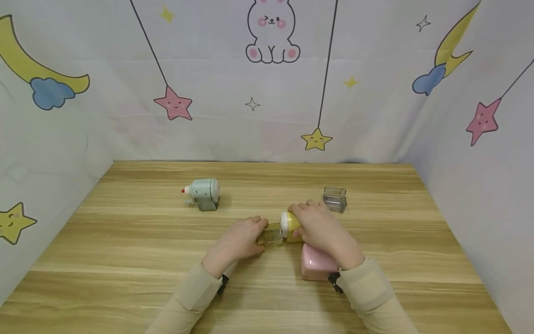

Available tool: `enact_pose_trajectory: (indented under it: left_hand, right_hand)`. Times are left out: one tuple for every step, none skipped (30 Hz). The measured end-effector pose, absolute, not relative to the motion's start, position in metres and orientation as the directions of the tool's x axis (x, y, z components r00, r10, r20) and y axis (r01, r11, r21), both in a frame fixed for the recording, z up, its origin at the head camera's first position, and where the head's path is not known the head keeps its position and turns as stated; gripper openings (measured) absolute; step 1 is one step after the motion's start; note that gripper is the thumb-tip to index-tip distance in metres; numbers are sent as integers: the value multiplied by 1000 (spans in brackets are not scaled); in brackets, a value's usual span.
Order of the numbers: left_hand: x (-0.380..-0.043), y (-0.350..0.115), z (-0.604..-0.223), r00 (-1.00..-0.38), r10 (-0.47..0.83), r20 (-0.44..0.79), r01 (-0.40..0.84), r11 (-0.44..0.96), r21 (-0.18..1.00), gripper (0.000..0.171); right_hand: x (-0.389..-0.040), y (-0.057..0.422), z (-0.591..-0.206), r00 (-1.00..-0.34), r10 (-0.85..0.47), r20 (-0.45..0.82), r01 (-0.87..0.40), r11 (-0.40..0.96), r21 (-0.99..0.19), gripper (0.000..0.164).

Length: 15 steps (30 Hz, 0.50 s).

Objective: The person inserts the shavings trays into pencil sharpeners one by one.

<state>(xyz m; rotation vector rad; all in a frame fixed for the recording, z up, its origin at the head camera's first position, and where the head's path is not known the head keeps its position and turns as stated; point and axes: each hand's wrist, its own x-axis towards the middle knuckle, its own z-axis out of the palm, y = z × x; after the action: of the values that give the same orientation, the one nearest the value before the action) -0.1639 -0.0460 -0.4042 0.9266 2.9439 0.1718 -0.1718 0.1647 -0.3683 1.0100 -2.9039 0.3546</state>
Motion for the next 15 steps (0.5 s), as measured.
enact_pose_trajectory:
  left_hand:
    - [-164,-46,-404,-819,574,-17,569,814,114,49]
    - [-164,-46,-404,-818,575,-17,570,815,108,49]
    - [-164,-46,-404,-818,575,-18,571,815,102,49]
    - [-164,-46,-404,-817,576,-19,572,815,97,49]
    - [-164,-46,-404,-817,576,-20,572,815,94,49]
    - [-164,-45,-404,-817,577,-20,573,815,91,49]
    - [-164,-45,-404,-816,578,-21,574,814,88,49]
    - [-164,-45,-403,-815,579,-22,575,813,86,49]
    - [-164,-45,-403,-814,580,-23,576,813,85,49]
    - [-164,-45,-403,-814,580,-25,577,813,84,49]
    - [-164,-46,-403,-814,580,-27,577,813,85,48]
    - [-164,-46,-403,-814,580,-28,576,813,86,48]
    - [-164,-46,-403,-814,580,-31,576,813,86,48]
    - [-164,-46,-404,-814,580,-32,576,813,89,48]
    - [-164,-46,-404,-814,579,-34,575,813,91,48]
  right_hand:
    - [-172,165,-368,-786,-607,118,-618,761,-199,52]
    - [-172,165,-369,-786,-608,117,-618,761,-199,52]
    - [-172,165,-368,-786,-608,116,-618,761,-199,52]
    - [-172,164,-368,-786,-607,115,-617,761,-198,52]
    - [-172,164,-368,-786,-607,114,-617,762,-197,52]
    - [-172,164,-368,-787,-607,113,-616,763,-197,52]
    - [-172,164,-368,-787,-607,113,-616,763,-197,52]
    - [-172,164,-368,-787,-606,112,-615,763,-197,53]
    - [-172,164,-368,-789,-605,111,-614,764,-197,53]
    - [-172,164,-368,-789,-604,111,-613,765,-198,53]
    - [-172,164,-368,-789,-604,110,-613,765,-199,53]
    - [-171,164,-368,-789,-604,110,-613,764,-201,52]
    - [-171,164,-368,-790,-604,109,-612,764,-203,52]
    - [-171,164,-368,-790,-603,108,-612,764,-206,52]
    - [-171,165,-368,-791,-602,108,-610,764,-210,52]
